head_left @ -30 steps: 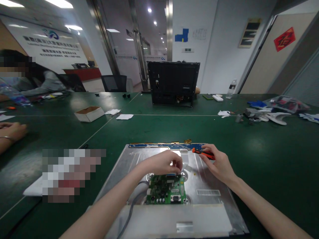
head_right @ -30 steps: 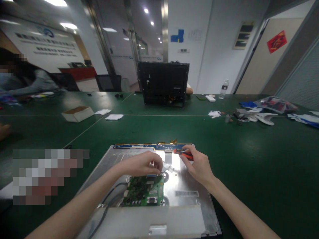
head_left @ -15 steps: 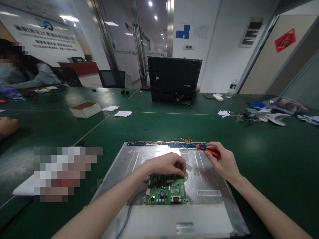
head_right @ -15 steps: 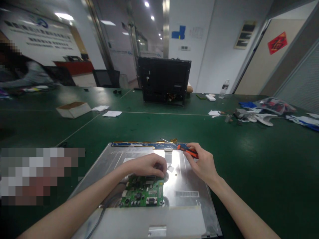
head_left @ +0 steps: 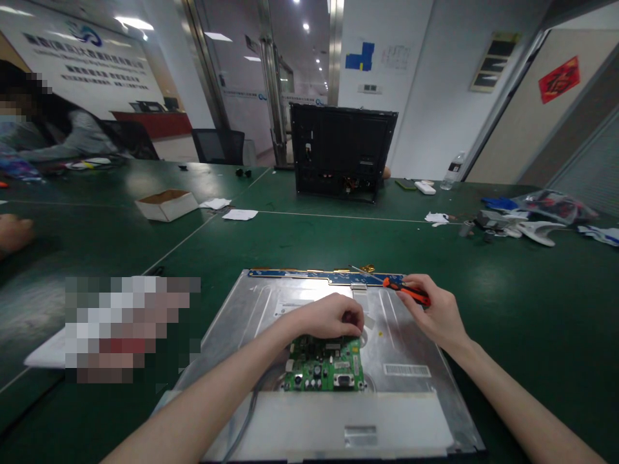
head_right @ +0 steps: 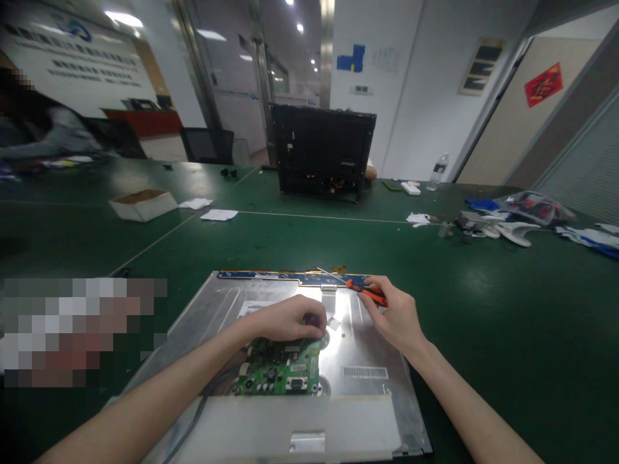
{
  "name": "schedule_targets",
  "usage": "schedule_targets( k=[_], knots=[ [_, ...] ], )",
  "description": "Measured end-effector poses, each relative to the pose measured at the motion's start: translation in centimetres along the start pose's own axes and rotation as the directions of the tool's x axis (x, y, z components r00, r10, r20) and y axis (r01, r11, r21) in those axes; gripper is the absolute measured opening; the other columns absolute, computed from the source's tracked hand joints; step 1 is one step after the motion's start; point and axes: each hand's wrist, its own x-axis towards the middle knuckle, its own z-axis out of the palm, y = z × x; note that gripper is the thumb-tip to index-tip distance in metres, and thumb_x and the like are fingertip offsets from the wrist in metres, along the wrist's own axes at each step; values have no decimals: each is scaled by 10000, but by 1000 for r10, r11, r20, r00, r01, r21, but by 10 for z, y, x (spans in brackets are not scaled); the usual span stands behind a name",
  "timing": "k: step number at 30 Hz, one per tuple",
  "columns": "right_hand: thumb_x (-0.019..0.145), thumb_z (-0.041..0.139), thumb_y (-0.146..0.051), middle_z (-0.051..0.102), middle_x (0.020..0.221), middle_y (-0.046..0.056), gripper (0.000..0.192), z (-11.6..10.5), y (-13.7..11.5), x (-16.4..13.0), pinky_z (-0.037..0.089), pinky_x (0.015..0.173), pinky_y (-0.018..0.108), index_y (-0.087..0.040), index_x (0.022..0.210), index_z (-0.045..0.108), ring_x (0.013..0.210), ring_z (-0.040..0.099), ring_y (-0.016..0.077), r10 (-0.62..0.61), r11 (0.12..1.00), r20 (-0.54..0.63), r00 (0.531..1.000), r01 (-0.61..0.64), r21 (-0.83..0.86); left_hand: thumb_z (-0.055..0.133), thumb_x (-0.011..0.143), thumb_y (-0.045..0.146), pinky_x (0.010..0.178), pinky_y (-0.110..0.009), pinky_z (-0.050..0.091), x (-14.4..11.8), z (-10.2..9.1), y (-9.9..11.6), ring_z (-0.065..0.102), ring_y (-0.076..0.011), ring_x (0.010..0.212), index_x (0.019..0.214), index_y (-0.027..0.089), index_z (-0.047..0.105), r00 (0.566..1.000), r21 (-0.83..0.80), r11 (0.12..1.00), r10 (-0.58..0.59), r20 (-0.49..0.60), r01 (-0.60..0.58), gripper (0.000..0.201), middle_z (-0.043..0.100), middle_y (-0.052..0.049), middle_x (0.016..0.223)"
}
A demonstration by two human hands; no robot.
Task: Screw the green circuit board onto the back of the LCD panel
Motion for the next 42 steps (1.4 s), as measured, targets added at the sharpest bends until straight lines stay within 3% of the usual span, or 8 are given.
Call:
schedule_targets(
  k=[6, 32, 42],
  knots=[
    [877, 548, -397, 707, 870, 57, 215, 3, 0, -1, 550, 688, 293, -212, 986, 565, 777, 699, 204, -11, 1000, -17, 1000, 11, 18, 665, 786, 110, 619, -198, 393, -1, 0, 0, 572, -125, 693, 845, 156, 695, 999, -5, 999, 37, -14, -37, 81, 647, 2, 770],
    [863, 585, -350, 699, 902, 54, 191, 0, -5, -1, 553, 681, 306, -216, 994, 548, 786, 691, 201, -30, 998, 39, 999, 28, 50, 745, 699, 108, 601, -190, 413, 1, 2, -10, 573, -109, 646, 780, 157, 722, 1000, -188, 982, 0, -23, -4, 97, 662, 10, 720],
    [803, 670, -398, 697, 865, 39, 270, -9, -6, 5, 567, 657, 292, -223, 973, 554, 770, 700, 198, -44, 989, -67, 997, 53, 135, 741, 665, 82, 611, -197, 434, 2, 2, -14, 607, -120, 654, 747, 156, 718, 1000, -284, 959, 1, -23, -8, 113, 683, 8, 719]
  ],
)
